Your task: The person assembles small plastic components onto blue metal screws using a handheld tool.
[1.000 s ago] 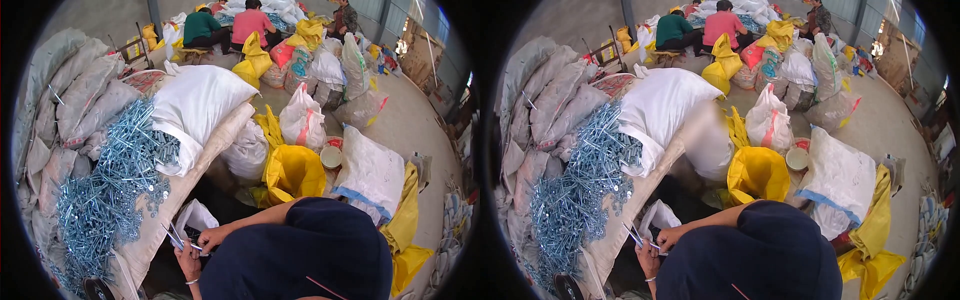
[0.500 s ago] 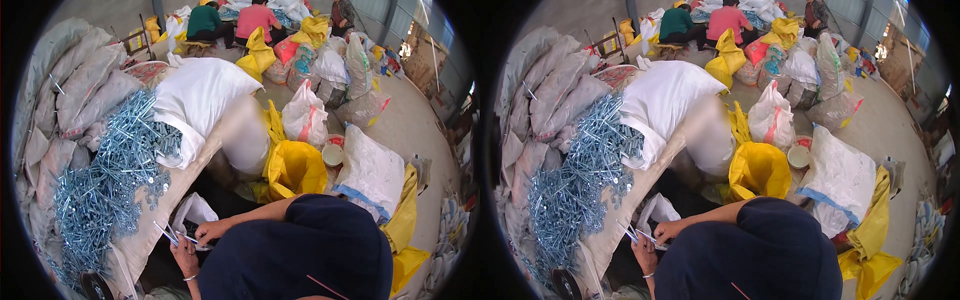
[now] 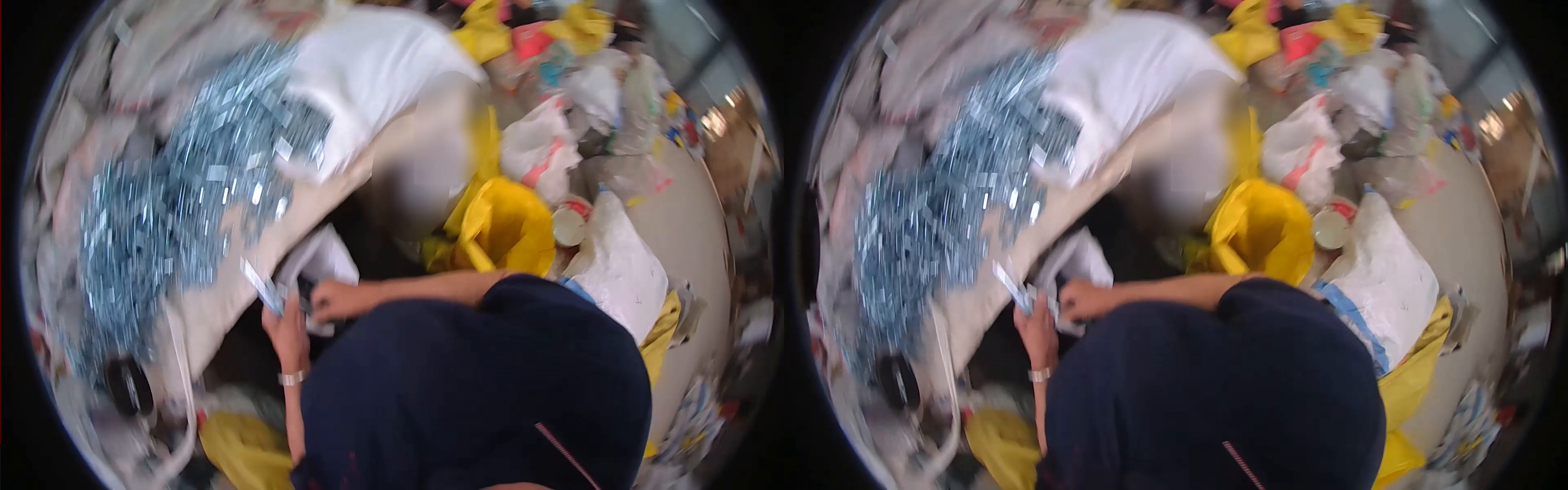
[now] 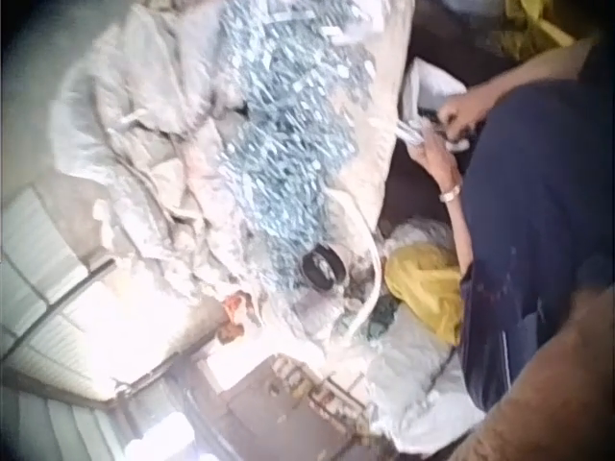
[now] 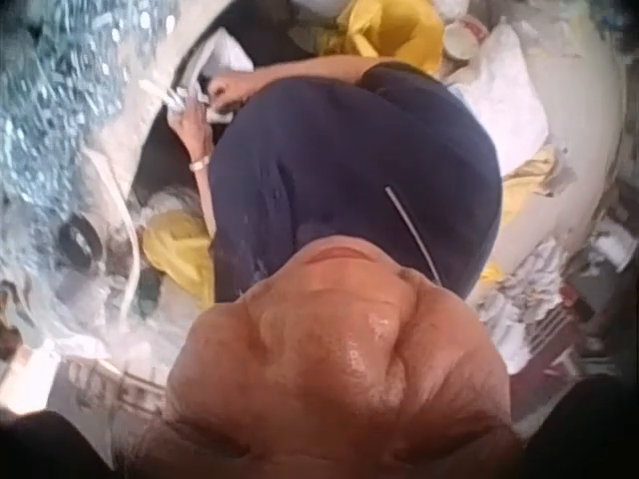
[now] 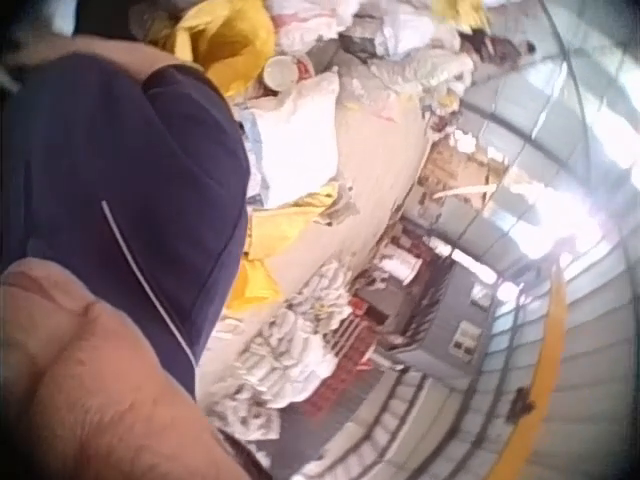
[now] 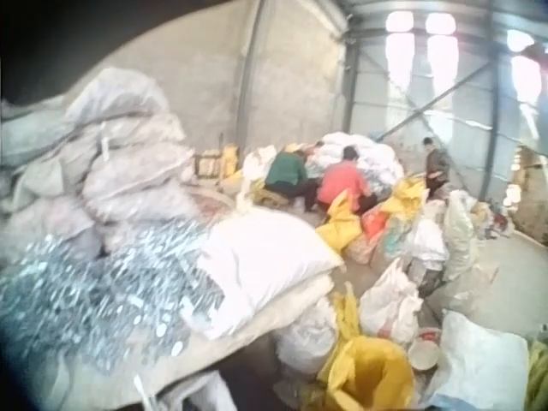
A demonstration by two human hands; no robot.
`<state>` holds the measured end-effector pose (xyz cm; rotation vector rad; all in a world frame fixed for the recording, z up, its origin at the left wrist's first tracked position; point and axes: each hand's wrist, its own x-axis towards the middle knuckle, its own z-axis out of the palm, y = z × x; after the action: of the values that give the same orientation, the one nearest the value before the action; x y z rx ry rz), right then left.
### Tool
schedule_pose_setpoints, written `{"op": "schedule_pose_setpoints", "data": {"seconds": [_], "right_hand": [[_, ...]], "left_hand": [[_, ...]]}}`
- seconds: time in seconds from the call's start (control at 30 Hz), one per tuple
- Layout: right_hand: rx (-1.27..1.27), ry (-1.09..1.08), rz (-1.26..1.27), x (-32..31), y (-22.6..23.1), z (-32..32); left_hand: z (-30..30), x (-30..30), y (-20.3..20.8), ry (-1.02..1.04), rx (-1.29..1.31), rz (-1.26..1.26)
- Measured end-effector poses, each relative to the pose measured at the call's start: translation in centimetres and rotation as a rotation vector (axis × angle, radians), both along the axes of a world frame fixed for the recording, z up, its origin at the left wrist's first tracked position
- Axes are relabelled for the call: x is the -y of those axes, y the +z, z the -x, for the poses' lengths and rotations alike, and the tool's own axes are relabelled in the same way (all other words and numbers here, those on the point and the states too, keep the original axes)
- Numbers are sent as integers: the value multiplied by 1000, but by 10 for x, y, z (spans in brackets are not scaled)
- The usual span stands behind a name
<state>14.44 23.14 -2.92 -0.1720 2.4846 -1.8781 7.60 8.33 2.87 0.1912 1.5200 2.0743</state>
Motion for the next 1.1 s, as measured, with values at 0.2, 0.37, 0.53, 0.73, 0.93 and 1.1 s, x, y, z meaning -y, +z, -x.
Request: {"op": "schedule_pose_setpoints", "data": {"seconds": [0.2,0.37,0.53,0.73,0.93,1.1], "right_hand": [[-110,-143,-240,-7,41,-7],[-27,-132,-166,2,38,-5],[15,-79,-184,1,26,-9],[-385,-190,-577,-60,52,18],[-646,-300,-1145,-161,103,90],[-367,-291,-1542,-197,97,107]], "left_hand": [[2,0,-1,68,-168,124],[0,4,-13,102,-201,135],[4,11,-8,89,3,-13],[12,30,-13,142,162,-147],[-2,39,-18,52,209,-82],[-3,43,-19,-40,164,65]]}}
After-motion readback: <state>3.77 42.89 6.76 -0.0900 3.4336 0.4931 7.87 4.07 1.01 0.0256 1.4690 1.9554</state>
